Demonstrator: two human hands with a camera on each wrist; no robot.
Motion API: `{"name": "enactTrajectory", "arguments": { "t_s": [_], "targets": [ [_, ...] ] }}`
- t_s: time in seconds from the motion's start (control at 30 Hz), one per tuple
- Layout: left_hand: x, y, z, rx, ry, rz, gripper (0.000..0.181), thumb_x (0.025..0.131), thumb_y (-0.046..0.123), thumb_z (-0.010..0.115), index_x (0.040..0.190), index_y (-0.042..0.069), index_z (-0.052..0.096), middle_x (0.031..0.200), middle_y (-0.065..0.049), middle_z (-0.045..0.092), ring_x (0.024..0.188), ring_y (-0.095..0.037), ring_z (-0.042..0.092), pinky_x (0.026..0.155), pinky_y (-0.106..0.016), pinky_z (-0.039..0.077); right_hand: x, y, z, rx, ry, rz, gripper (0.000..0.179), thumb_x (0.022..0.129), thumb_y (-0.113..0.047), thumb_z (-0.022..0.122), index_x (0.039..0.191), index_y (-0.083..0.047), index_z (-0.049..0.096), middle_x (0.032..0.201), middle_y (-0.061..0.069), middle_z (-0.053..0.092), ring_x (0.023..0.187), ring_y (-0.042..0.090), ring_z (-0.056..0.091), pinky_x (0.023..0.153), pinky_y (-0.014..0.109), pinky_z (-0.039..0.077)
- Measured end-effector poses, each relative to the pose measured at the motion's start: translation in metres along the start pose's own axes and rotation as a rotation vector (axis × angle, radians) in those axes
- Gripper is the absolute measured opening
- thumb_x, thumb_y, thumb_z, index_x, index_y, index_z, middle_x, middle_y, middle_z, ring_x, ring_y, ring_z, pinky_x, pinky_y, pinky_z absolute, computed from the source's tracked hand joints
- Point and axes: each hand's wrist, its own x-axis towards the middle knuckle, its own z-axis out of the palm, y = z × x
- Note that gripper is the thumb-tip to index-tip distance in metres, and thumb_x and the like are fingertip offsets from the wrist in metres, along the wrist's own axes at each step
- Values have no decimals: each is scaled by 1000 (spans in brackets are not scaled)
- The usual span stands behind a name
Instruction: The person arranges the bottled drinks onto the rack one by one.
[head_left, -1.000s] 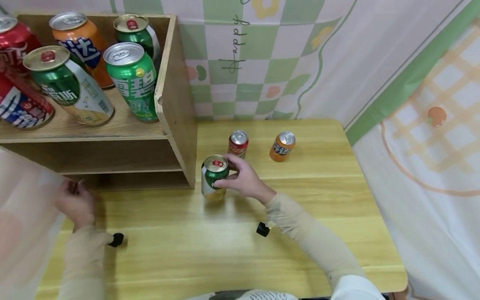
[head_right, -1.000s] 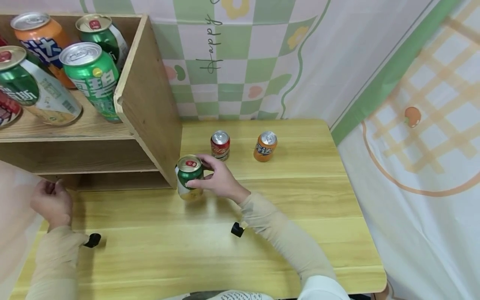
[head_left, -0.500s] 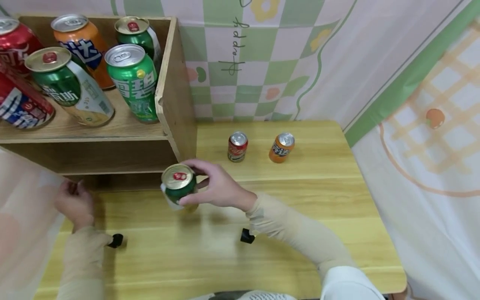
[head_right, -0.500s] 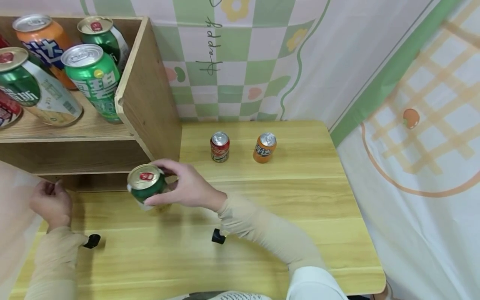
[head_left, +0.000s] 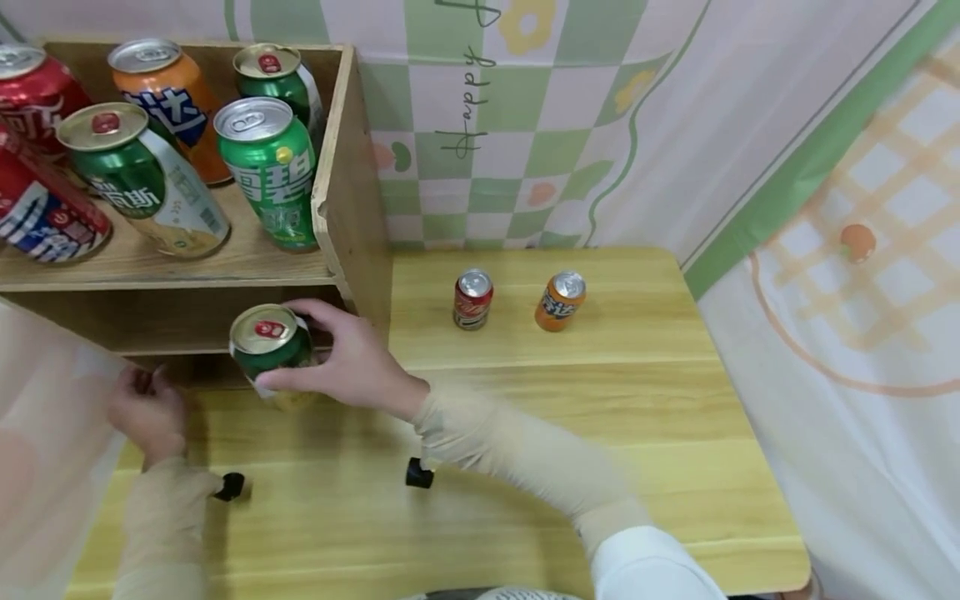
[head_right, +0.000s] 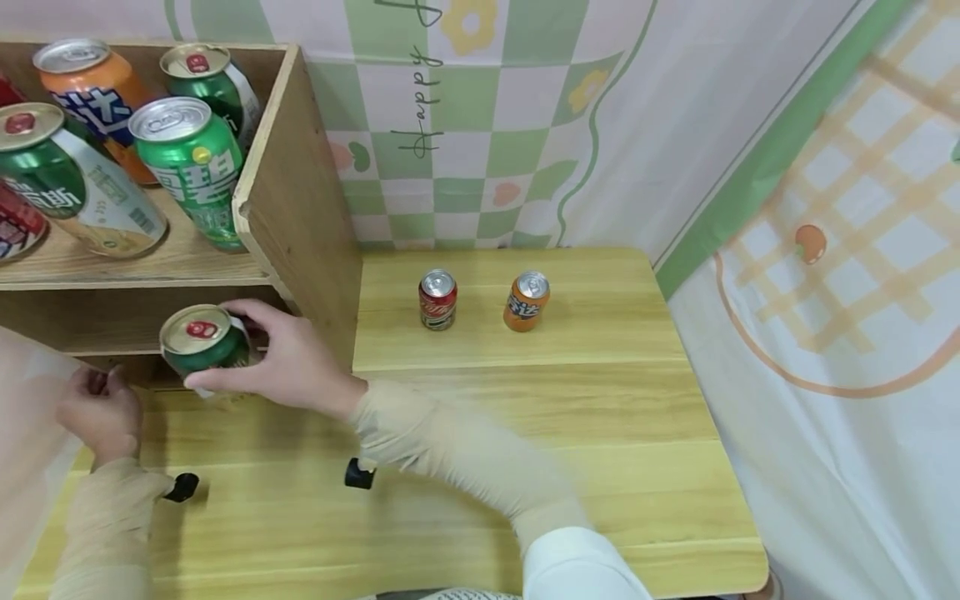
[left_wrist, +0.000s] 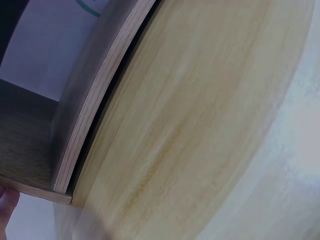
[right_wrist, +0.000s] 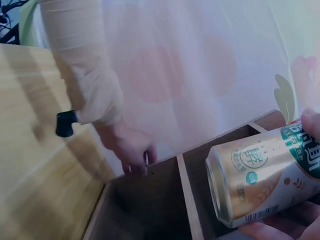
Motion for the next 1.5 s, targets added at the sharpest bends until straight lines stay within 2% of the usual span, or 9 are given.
{"name": "enactTrajectory", "arguments": {
  "t_s": [0.17,0.4,0.5,0.67,0.93,1.1,1.2,1.33,1.5],
  "targets": [
    [1,3,3,1,-14,-16,18,93,3,60,101,-13,64,69,35,38,72,16,40,77,-9,39,20,-7,12,-95,17,1,70,78,-26,90,138,-13,57,118,-9,65,94,-3,58,80,13,52],
    [0,-1,-1,10,-3,1,18,93,5,60,99,-12,64,71,34,39,74,16,40,76,-10,37,40,-9,37,-220,12,50,67,78,-36,89,134,-18,58,115,-16,64,96,-11,55,82,6,46],
    [0,-3,-1,32,1,19,17,93,5,60,98,-11,65,73,28,46,73,15,39,74,-10,36,47,-9,48,-216,8,74,67,78,-37,89,134,-19,58,115,-17,64,96,-13,55,81,5,45],
    [1,-3,0,53,8,33,10,91,3,59,90,-4,65,81,9,59,72,15,38,74,-11,35,61,-10,63,-241,24,98,65,78,-39,89,133,-21,59,113,-19,63,93,-12,54,78,4,44],
    [0,-5,-1,42,12,30,23,93,6,55,104,-8,70,75,34,44,73,16,39,75,-9,35,81,-11,85,-346,20,163,69,80,-47,85,139,-27,55,116,-21,62,95,-12,54,79,2,41],
    [0,-3,0,39,2,41,32,91,4,52,114,-4,73,91,13,62,78,18,44,79,-8,40,90,-8,94,-395,14,180,73,80,-50,83,142,-28,53,117,-20,62,95,-11,55,79,3,41],
    [-1,-1,0,51,0,44,29,92,4,52,110,-5,73,94,2,66,78,18,44,79,-9,40,94,-5,97,-412,21,184,75,81,-51,83,145,-28,51,120,-19,62,96,-11,55,79,3,41],
    [-1,-1,-1,62,7,59,16,93,5,56,94,-7,66,76,18,55,72,15,40,73,-11,35,101,-3,102,-412,26,196,76,83,-50,82,148,-27,49,126,-18,60,99,-11,54,79,2,40],
    [-1,-3,-3,53,1,78,14,93,4,55,92,-8,62,67,36,36,69,11,37,68,-13,30,110,-3,113,-417,13,218,79,83,-49,82,150,-27,46,131,-20,56,104,-12,51,81,1,38]
  ]
}}
